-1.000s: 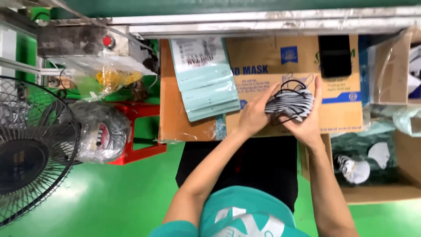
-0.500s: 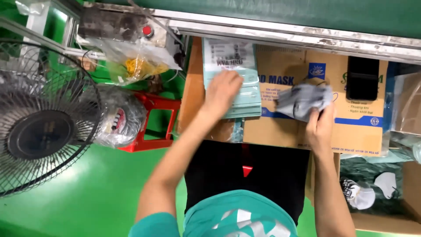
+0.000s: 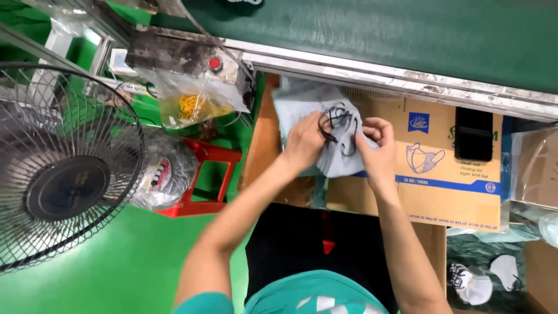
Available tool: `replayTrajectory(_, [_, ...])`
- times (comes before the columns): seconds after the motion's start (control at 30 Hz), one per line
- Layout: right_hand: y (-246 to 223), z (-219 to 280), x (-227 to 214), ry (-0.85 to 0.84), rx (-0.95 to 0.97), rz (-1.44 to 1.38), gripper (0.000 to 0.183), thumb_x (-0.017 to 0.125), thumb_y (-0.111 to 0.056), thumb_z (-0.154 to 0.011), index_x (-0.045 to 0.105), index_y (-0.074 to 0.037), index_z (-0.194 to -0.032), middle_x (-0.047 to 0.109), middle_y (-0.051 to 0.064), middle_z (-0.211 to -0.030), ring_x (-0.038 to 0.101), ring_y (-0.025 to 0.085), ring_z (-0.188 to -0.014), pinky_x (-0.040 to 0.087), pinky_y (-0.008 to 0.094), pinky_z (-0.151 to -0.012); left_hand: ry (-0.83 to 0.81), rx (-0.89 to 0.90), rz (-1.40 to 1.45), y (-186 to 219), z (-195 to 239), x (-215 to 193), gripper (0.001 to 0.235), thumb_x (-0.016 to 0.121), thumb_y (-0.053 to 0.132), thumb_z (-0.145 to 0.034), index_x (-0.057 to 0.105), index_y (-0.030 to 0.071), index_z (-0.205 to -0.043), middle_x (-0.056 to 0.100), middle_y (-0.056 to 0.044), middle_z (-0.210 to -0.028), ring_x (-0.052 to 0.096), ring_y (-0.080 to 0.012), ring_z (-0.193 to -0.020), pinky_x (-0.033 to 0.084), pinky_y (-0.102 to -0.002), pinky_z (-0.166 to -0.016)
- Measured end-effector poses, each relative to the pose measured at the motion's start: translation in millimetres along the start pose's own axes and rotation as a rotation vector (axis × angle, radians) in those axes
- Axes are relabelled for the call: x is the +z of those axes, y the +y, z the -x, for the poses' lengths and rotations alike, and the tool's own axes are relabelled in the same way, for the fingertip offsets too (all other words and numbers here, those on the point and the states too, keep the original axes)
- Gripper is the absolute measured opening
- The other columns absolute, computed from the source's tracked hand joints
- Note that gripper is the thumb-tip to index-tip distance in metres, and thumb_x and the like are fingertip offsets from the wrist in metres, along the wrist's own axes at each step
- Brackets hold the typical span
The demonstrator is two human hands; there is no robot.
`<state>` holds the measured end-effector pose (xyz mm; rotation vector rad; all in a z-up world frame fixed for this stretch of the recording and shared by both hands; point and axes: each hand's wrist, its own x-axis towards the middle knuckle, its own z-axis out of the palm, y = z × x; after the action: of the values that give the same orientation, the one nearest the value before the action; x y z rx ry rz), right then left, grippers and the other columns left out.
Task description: Packing face masks into individual plastic sleeves and organizing them at a conveyor station.
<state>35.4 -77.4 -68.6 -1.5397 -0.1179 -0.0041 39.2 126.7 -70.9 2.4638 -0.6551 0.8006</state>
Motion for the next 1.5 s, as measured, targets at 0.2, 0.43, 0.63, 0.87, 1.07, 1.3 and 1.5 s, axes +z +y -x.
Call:
replayTrajectory(0.2, [4, 33, -26, -0.014, 0.225, -0.002, 0.020, 0.072, -0.006, -0.092, 0.073, -0.001, -0.112, 0.070, 0.004, -0.103, 0.064, 0.011, -0.093, 0.052, 0.027, -0.083, 0.109, -0.086, 0.184, 42, 1, -33, 0.013, 0.064, -0.001, -0.083, 0.059, 0.002, -0.095, 0.059, -0.011, -0.095, 0.064, -0.0313, -0.091, 0.053, -0.040, -0.075])
replayTrajectory(0.43, [-36, 46, -14, 0.252, -0.233, 0.567, 0.021, 0.076, 0.000, -0.088, 0.068, 0.004, -0.108, 0.062, 0.008, -0.111, 0.059, 0.016, -0.104, 0.049, 0.031, -0.092, 0.143, 0.003, 0.312, 95, -6, -47, 0.016, 0.075, 0.004, -0.086, 0.066, 0.006, -0.099, 0.065, -0.007, -0.096, 0.065, -0.0276, -0.091, 0.053, -0.041, -0.078])
replayTrajectory(0.63, [-26, 46, -23, 0.257, 0.011, -0.071, 0.023, 0.070, -0.003, -0.096, 0.069, 0.001, -0.119, 0.064, 0.003, -0.117, 0.059, 0.012, -0.107, 0.049, 0.026, -0.096, 0.560, -0.607, 0.629, 108, -14, -65, 0.051, 0.073, 0.009, -0.078, 0.050, -0.007, -0.121, 0.056, -0.014, -0.117, 0.055, -0.0242, -0.108, 0.044, -0.035, -0.099])
replayTrajectory(0.87, [-27, 67, 4, 0.186, 0.168, -0.318, 0.041, 0.064, -0.006, -0.096, 0.055, 0.000, -0.136, 0.064, 0.008, -0.127, 0.063, 0.015, -0.114, 0.050, 0.032, -0.101, 0.375, -0.964, 1.185, 111, 29, 6, 0.040, 0.073, 0.017, -0.095, 0.061, -0.001, -0.129, 0.067, -0.005, -0.123, 0.062, -0.0146, -0.113, 0.049, -0.031, -0.102])
replayTrajectory(1.07, [89, 89, -53, -0.025, 0.386, -0.695, 0.018, 0.062, -0.003, -0.110, 0.059, 0.005, -0.126, 0.066, 0.013, -0.115, 0.065, 0.020, -0.103, 0.056, 0.044, -0.101, 0.400, -1.245, 1.190, 104, 43, 14, 0.039, 0.078, 0.017, -0.092, 0.068, -0.007, -0.120, 0.073, -0.010, -0.114, 0.066, -0.0196, -0.098, 0.055, -0.037, -0.087])
replayTrajectory(1.3, [-41, 58, -19, 0.149, 0.289, -0.454, 0.024, 0.061, -0.006, -0.097, 0.063, -0.003, -0.121, 0.072, 0.007, -0.113, 0.071, 0.018, -0.100, 0.057, 0.034, -0.088, -0.553, -0.601, 0.943, 141, 38, -33, 0.037, 0.069, 0.031, -0.099, 0.068, 0.001, -0.120, 0.072, -0.014, -0.110, 0.069, -0.0271, -0.105, 0.053, -0.040, -0.093])
replayTrajectory(1.5, [-52, 78, -50, 0.013, -0.049, 0.182, 0.031, 0.073, 0.002, -0.092, 0.059, 0.001, -0.120, 0.069, 0.006, -0.111, 0.065, 0.014, -0.107, 0.054, 0.029, -0.094, 0.108, -0.254, 0.492, 133, -33, -147, 0.031, 0.071, 0.015, -0.090, 0.068, -0.001, -0.117, 0.071, -0.016, -0.118, 0.069, -0.0353, -0.111, 0.055, -0.044, -0.098])
